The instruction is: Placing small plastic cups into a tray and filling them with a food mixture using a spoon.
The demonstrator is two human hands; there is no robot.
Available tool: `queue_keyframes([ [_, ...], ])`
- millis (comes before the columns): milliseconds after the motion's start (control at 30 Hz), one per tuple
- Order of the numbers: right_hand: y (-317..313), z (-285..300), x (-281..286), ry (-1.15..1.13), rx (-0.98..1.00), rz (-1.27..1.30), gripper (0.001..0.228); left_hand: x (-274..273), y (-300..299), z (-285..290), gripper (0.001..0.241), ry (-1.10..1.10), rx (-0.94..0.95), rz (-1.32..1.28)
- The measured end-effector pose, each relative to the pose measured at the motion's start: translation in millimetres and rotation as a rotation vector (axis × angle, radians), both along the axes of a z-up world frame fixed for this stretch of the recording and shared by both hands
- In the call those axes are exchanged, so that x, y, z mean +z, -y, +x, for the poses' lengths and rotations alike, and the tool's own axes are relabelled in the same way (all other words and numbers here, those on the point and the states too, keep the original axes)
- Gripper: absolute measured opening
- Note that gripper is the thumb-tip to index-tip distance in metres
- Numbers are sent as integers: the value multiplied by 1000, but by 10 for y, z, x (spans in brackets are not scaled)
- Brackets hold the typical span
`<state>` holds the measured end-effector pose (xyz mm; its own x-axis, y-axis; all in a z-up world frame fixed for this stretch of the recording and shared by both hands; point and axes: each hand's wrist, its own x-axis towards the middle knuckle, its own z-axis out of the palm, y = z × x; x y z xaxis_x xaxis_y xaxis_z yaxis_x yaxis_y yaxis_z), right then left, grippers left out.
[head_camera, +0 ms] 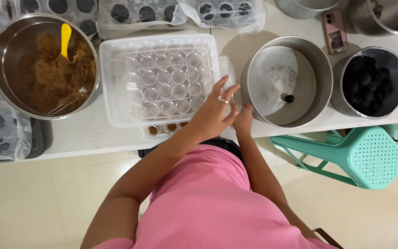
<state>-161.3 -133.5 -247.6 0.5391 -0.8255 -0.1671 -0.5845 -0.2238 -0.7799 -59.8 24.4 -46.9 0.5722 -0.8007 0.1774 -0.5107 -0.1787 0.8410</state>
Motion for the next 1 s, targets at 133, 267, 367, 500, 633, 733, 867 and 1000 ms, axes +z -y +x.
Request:
queue_keyframes([
  [133, -97, -356, 518, -83, -133, 442, 48, 39, -309, 175, 52, -128, 23, -27],
  [267, -290, -600, 1074, 424, -101, 780, 30, -87, -452, 111, 44, -361, 13, 105],
  [367, -549, -486, 1379, 723, 11, 862, 24, -493, -379, -94, 51, -668, -93, 66],
  [500, -635, -153, 1661, 565, 374, 107, 14, -479, -345, -89, 62, -1258, -108, -167],
  [633, -484, 185, 1926, 315, 740, -377, 10, -507, -712, 188, 65, -1340, -16, -260],
  [733, -610, 443, 2105, 308, 1129, -163, 16, -458, -1114, 320, 65, -1274, 45, -282],
  [867, -1028, 946, 2388, 154, 1246, 114, 42, -557, -1597, 452, 57, -1152, 205, -299],
  [1000, -1392, 1358, 2388, 137, 1414, 143, 55, -633, -2079, 464, 51, -1115, 357, -335],
])
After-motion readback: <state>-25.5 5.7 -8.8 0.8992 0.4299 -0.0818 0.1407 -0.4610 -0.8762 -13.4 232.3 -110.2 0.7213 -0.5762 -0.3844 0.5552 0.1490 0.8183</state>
